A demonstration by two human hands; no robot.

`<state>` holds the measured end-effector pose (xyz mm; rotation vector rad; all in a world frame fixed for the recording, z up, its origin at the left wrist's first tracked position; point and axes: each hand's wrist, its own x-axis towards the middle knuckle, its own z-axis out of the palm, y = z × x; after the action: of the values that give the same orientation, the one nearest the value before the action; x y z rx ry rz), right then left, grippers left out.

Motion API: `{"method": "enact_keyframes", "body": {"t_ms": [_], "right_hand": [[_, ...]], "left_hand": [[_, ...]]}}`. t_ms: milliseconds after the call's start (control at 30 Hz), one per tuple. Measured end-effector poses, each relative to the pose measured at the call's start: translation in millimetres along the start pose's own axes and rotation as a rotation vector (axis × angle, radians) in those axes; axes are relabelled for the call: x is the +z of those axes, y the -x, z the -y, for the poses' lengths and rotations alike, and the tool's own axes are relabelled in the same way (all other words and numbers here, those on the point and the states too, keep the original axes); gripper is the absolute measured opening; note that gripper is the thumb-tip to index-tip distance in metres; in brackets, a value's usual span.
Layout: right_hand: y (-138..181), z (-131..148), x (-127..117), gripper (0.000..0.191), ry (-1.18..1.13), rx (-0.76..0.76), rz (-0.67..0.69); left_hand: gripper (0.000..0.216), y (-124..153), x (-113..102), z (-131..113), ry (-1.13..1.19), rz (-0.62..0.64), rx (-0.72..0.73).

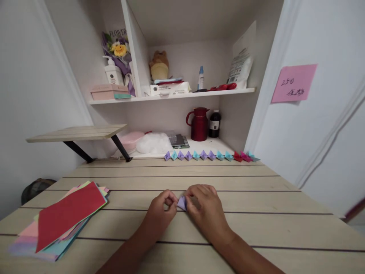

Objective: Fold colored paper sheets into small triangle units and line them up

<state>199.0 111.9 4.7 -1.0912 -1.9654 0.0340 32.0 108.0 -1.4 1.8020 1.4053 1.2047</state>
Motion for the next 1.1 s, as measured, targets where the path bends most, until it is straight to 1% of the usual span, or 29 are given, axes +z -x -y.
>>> {"method": "enact_keyframes", "body": {"t_ms": [67, 133, 233, 267, 367, 433, 567, 667, 733, 900, 967, 1100], "right_hand": [[-0.3, -1.2, -1.5, 0.007, -0.003, 0.002, 0.007], [-1.6, -0.9, -2.4, 0.008, 0.006, -0.012, 0.009], [-3.3, 2.4, -3.6, 0.009, 0.022, -0.068, 0.012], [-3.4, 4.3, -4.0, 0.010, 0.024, -0.092, 0.014], [-2.4, 10.0, -4.9, 0.009, 0.013, -0.149, 0.030], [-1.6, 12.7, -4.6, 0.009, -0.007, -0.153, 0.045], [-0.7, 14.2, -2.2, 0.010, -0.062, -0.044, 0.056], [0.1, 13.1, -0.7, 0.011, -0.079, 0.008, 0.058], [0.8, 11.2, -1.0, 0.010, -0.085, 0.034, 0.050], [1.2, 4.7, -5.3, 0.008, -0.106, 0.093, 0.042], [0.5, 3.7, -6.7, 0.009, -0.142, 0.127, 0.057], [-1.0, 4.6, -7.5, 0.013, -0.294, 0.225, 0.152]], "left_hand": [[0.016, 2.7, -0.4, -2.9, 0.013, -0.022, 0.060], [0.025, 4.8, -1.5, -5.8, 0.042, -0.046, 0.104], [0.032, 5.8, -4.0, -8.7, 0.039, -0.030, 0.120], [0.029, 5.7, -4.9, -9.2, 0.028, -0.015, 0.119], [0.010, 5.3, -6.9, -10.1, -0.013, 0.021, 0.113], [0.010, 5.3, -7.4, -10.7, -0.029, 0.010, 0.101], [0.012, 4.6, -5.3, -10.0, 0.003, -0.029, 0.053], [0.012, 4.2, -2.0, -6.0, -0.045, -0.032, 0.030], [0.013, 5.1, 0.0, -3.2, -0.130, -0.014, 0.055], [0.014, 10.9, 2.3, -2.9, -0.345, 0.065, 0.222], [0.014, 12.6, 2.2, -4.1, -0.377, 0.067, 0.239], [0.015, 13.5, 0.7, -5.3, -0.365, 0.073, 0.227]]}}
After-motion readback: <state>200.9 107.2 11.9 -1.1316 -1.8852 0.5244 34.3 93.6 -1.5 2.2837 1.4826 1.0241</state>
